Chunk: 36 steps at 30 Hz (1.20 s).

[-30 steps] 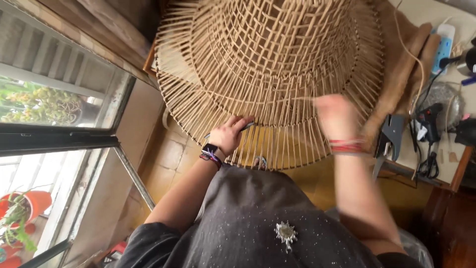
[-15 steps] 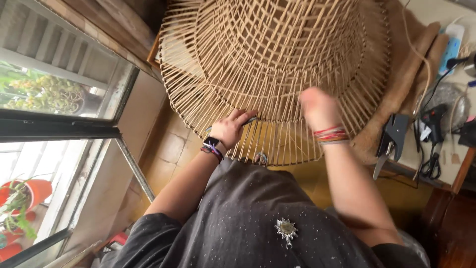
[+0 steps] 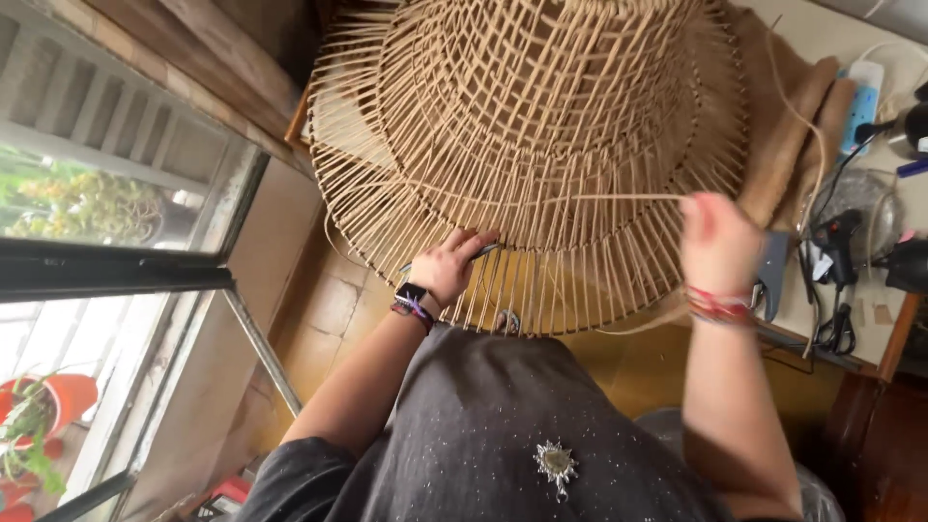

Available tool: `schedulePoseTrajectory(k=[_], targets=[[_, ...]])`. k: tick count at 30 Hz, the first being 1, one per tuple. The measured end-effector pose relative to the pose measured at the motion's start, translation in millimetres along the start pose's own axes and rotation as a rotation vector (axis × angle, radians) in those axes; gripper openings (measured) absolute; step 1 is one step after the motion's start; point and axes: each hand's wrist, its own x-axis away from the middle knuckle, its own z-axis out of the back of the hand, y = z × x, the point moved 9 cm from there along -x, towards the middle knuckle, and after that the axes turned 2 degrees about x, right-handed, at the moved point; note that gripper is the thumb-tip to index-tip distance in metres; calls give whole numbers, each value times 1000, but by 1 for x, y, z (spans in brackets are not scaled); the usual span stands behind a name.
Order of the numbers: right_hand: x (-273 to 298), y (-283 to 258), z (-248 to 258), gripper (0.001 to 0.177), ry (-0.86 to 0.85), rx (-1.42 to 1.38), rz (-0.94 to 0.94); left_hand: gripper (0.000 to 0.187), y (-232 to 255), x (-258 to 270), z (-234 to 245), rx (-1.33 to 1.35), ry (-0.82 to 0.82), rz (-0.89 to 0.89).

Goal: Weaving wicker strands into a lampshade and trimming them with pliers

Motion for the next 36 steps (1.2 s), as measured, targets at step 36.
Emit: schedulePoseTrajectory(k=[36], targets=[[-21, -4, 33, 30, -243, -65, -66, 54, -10, -9, -20, -34, -25, 59]])
